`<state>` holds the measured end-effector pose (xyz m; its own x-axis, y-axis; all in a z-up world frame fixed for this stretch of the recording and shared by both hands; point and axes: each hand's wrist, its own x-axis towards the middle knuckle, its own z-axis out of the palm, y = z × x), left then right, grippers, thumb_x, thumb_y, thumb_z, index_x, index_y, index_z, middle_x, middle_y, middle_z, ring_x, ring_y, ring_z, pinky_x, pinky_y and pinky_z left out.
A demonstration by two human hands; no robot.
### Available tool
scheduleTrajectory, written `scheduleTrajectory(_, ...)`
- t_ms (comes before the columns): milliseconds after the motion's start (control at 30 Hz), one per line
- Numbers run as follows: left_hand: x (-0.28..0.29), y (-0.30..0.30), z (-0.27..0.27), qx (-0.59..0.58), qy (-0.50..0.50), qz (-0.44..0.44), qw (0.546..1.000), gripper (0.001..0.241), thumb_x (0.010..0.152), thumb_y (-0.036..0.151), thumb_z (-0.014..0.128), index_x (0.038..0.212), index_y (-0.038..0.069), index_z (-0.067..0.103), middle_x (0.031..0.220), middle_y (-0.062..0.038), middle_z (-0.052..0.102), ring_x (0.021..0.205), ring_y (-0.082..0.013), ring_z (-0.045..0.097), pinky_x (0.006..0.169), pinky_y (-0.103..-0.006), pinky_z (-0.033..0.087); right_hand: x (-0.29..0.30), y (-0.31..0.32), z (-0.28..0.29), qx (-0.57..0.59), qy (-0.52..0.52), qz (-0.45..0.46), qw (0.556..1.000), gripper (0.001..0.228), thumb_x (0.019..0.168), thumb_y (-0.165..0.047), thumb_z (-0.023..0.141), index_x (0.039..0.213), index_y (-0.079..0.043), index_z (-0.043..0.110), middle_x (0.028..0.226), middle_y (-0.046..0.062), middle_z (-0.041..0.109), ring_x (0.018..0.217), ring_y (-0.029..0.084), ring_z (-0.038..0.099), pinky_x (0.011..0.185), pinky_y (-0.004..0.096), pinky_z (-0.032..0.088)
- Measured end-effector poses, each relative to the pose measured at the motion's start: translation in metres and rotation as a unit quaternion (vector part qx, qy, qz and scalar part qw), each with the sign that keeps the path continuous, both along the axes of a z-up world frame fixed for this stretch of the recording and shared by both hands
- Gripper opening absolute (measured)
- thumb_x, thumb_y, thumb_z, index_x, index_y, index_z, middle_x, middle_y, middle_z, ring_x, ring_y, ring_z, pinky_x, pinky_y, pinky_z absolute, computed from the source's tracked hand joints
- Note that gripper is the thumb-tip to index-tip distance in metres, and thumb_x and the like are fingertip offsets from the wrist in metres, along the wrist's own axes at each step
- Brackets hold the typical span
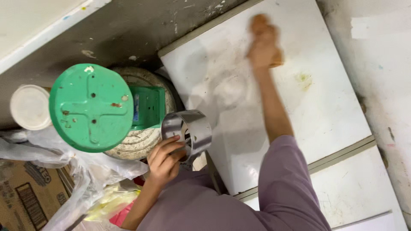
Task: The person places a bag of dough into a freezer, discards debris from a white tray into a bin, wipes a workstation and a metal ring with a cloth, and cuts a plastic bag using shears.
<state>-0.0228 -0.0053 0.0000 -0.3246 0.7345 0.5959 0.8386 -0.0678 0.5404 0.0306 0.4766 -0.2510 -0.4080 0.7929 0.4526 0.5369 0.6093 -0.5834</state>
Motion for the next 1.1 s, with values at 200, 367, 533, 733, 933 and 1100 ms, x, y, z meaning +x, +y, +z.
scheduleTrajectory(200, 0.004, 0.005, 0.012, 0.052, -0.015, -0.011, 0.998, 0.011, 0.079, -0.003, 0.065, 0.09, 0.001, 0.068, 0.103, -0.012, 0.07, 0.107, -0.0335, 0.072, 0.084, -0.0385, 0.061, 0.0, -0.255, 0.089, -0.108, -0.335, 0.369, 0.86, 0.062, 0.069, 0.01, 0.063, 0.124, -0.018, 0.07, 0.131, 0.009, 0.064, 0.124, 0.035, 0.055, 0.092, 0.038, 0.049)
scheduleTrajectory(367, -0.004, 0.007, 0.0, 0.028, -0.025, -0.031, 0.999, 0.013, 0.078, -0.003, 0.062, 0.089, 0.002, 0.069, 0.105, -0.012, 0.071, 0.11, -0.033, 0.071, 0.086, -0.0395, 0.062, 0.164, -0.19, 0.101, -0.153, -0.204, 0.36, 0.898, 0.064, 0.053, -0.007, 0.076, 0.116, -0.013, 0.074, 0.132, 0.006, 0.065, 0.113, 0.021, 0.062, 0.077, 0.027, 0.049)
scheduleTrajectory(533, -0.002, -0.005, -0.019, 0.009, -0.04, 0.004, 0.999, 0.015, 0.08, -0.004, 0.059, 0.09, 0.002, 0.068, 0.109, -0.011, 0.072, 0.111, -0.0314, 0.072, 0.087, -0.0403, 0.062, 0.232, 0.001, 0.056, 0.034, -0.173, 0.059, 0.983, 0.043, 0.106, -0.007, 0.061, 0.142, 0.016, 0.052, 0.145, 0.03, 0.052, 0.126, 0.043, 0.055, 0.106, 0.048, 0.045)
scheduleTrajectory(733, 0.004, -0.023, -0.016, -0.019, -0.006, 0.003, 1.0, 0.014, 0.079, 0.006, 0.067, 0.093, 0.007, 0.068, 0.11, -0.009, 0.072, 0.108, -0.0299, 0.072, 0.082, -0.04, 0.06, 0.08, 0.115, 0.019, 0.065, -0.221, -0.112, 0.967, 0.029, 0.1, -0.005, 0.058, 0.128, 0.0, 0.062, 0.131, 0.024, 0.057, 0.127, 0.039, 0.053, 0.111, 0.046, 0.043)
scheduleTrajectory(933, 0.004, -0.016, -0.008, 0.005, -0.04, -0.003, 0.999, 0.014, 0.081, 0.006, 0.066, 0.094, 0.007, 0.069, 0.108, -0.008, 0.073, 0.105, -0.03, 0.075, 0.077, -0.0356, 0.059, -0.085, 0.017, 0.022, 0.052, -0.095, 0.005, 0.994, 0.019, 0.091, -0.005, 0.064, 0.109, -0.005, 0.068, 0.115, 0.015, 0.066, 0.12, 0.031, 0.057, 0.108, 0.043, 0.045)
scheduleTrajectory(1100, 0.013, -0.011, -0.002, 0.027, -0.017, -0.043, 0.999, 0.012, 0.082, 0.007, 0.068, 0.095, 0.007, 0.068, 0.109, -0.008, 0.072, 0.107, -0.0288, 0.074, 0.08, -0.0356, 0.061, -0.125, -0.131, 0.038, 0.033, -0.029, 0.228, 0.973, 0.012, 0.083, -0.006, 0.069, 0.094, -0.009, 0.074, 0.101, 0.008, 0.073, 0.114, 0.025, 0.06, 0.105, 0.04, 0.047)
